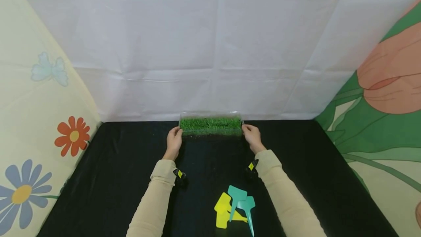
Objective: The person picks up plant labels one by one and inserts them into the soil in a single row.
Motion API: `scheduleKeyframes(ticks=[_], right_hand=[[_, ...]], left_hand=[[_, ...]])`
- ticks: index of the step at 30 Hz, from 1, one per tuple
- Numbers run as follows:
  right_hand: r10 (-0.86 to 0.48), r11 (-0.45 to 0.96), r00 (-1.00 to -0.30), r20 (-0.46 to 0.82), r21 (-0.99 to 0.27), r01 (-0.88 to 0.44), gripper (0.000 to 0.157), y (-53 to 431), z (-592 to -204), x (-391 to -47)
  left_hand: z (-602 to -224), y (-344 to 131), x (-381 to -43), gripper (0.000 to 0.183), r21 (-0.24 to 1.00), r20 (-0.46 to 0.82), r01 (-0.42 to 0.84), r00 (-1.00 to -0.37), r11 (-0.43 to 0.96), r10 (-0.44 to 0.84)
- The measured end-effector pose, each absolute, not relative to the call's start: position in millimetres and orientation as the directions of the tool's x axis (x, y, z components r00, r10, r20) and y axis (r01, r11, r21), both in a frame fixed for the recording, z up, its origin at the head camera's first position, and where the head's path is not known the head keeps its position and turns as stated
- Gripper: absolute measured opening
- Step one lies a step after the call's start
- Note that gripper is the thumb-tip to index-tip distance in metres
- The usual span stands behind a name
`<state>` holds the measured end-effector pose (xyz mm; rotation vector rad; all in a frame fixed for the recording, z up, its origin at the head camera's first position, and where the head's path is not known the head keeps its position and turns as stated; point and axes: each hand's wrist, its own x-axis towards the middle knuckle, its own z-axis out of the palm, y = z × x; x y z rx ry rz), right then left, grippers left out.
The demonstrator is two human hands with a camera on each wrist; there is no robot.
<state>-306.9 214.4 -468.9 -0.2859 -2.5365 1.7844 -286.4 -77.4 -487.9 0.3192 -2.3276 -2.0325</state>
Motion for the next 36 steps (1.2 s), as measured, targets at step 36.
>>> scheduleKeyframes(ticks=[36], right_hand=[[0.103,0.298,-0.984,-0.146,-0.939,0.171,0.041,216,-463,-294]], left_hand=[[-483,-81,-272,0.042,0.982,-0.093,-0.119,-0.981,0.150,-0.168]])
